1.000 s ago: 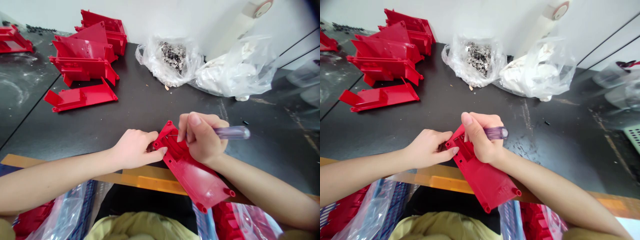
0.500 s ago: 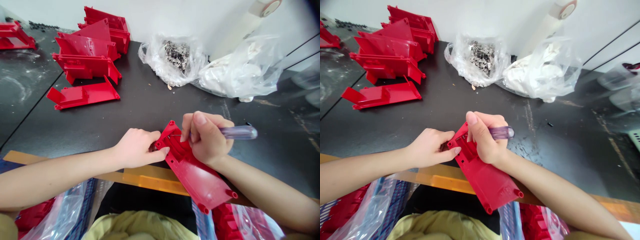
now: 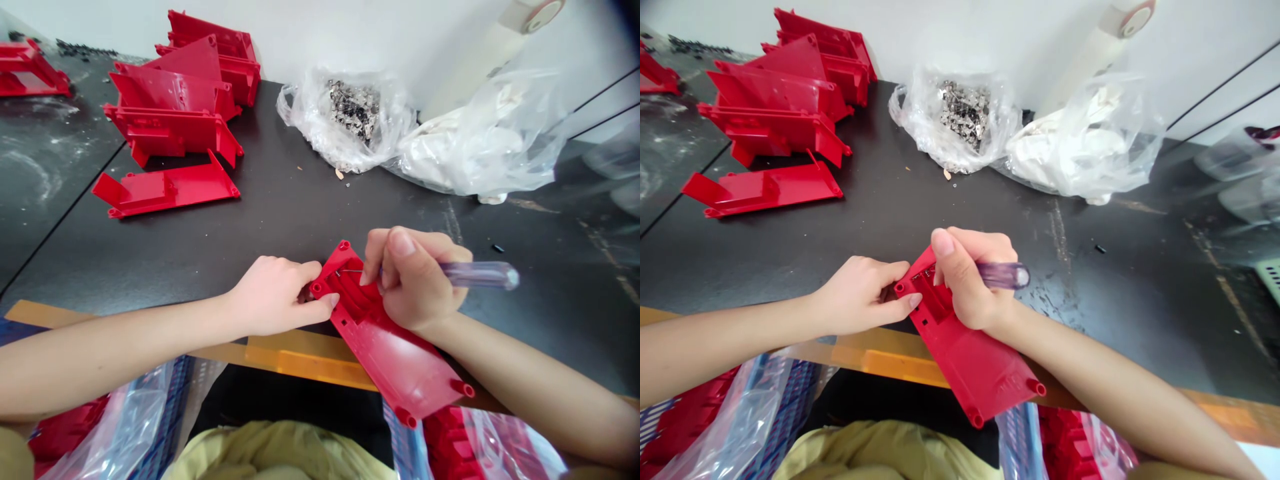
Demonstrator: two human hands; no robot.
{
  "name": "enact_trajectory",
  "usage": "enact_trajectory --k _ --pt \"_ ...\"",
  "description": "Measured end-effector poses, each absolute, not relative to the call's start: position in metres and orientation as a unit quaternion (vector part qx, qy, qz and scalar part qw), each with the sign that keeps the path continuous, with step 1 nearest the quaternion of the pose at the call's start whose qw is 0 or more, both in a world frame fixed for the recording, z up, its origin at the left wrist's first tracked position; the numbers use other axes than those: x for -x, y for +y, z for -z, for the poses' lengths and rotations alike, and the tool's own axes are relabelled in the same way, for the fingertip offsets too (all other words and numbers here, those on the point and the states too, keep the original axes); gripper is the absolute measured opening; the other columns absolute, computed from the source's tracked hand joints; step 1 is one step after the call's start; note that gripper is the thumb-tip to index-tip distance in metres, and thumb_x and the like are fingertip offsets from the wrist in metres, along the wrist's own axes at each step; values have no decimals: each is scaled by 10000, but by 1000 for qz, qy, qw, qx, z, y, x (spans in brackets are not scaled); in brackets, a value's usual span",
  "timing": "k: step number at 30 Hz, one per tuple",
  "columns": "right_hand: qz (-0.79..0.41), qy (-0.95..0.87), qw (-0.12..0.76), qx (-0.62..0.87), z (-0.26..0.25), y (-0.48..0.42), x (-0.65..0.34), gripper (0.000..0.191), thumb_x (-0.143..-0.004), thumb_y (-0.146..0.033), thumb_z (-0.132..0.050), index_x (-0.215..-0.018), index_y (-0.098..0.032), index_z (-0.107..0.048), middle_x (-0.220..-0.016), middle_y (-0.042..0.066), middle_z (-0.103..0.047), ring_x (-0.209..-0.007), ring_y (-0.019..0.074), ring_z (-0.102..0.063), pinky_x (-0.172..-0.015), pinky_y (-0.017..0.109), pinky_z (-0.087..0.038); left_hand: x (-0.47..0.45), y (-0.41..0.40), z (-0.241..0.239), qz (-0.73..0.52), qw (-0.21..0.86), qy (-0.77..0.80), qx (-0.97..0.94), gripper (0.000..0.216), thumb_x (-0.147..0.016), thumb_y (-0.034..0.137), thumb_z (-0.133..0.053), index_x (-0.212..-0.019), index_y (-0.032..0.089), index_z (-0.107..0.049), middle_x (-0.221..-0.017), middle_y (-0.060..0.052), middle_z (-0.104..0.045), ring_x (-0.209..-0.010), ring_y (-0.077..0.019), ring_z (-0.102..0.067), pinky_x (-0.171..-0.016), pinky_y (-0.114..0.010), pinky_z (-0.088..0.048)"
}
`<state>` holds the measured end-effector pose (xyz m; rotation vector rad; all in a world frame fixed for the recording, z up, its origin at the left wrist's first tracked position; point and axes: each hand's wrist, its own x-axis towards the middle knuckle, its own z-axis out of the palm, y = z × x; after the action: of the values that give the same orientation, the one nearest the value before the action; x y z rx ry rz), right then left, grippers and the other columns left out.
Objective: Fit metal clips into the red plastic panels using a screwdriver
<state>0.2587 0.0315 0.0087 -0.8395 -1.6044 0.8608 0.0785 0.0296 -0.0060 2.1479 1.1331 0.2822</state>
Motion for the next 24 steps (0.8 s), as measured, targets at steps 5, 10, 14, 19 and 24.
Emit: enact_trajectory --k 5,10,14,19,24 --pt "-357 -673 551 340 -7 34 -257 482 -966 -276 -514 -492 -194 -484 -436 -28 -448 -386 90 -399 -407 306 -239 -78 30 5 -107 341 437 -826 341 -870 495 -478 -709 197 -514 -542 47 -570 -463 -112 -495 -503 -240 -234" --pt "-360 -667 557 340 -6 33 -257 482 -961 -270 -519 -485 -199 -489 -429 -24 -452 -379 92 -393 -400 311 -233 -78 30 5 -108 339 438 -826 340 -872 492 -475 -712 196 -516 -539 47 -571 -463 -110 -491 -507 -242 -230" --pt "-360 -669 552 344 -7 32 -258 483 -964 -285 -517 -490 -198 -493 -431 -23 -452 -385 91 -390 -404 310 -238 -79 29 6 -110 341 437 -825 337 -871 492 -480 -710 197 -511 -538 51 -569 -465 -111 -493 -511 -241 -230" --pt "-355 -675 548 344 -7 33 -258 484 -970 -290 -517 -496 -192 -491 -434 -27 -452 -387 84 -398 -402 309 -240 -79 29 6 -108 340 437 -826 335 -871 490 -478 -712 197 -514 -545 48 -573 -465 -112 -493 -510 -243 -228" --pt "-352 -676 553 336 -7 34 -256 484 -972 -290 -519 -499 -190 -488 -442 -30 -465 -389 78 -401 -405 307 -246 -78 29 6 -109 342 439 -824 331 -867 485 -481 -707 196 -509 -538 48 -570 -464 -112 -493 -510 -242 -226"
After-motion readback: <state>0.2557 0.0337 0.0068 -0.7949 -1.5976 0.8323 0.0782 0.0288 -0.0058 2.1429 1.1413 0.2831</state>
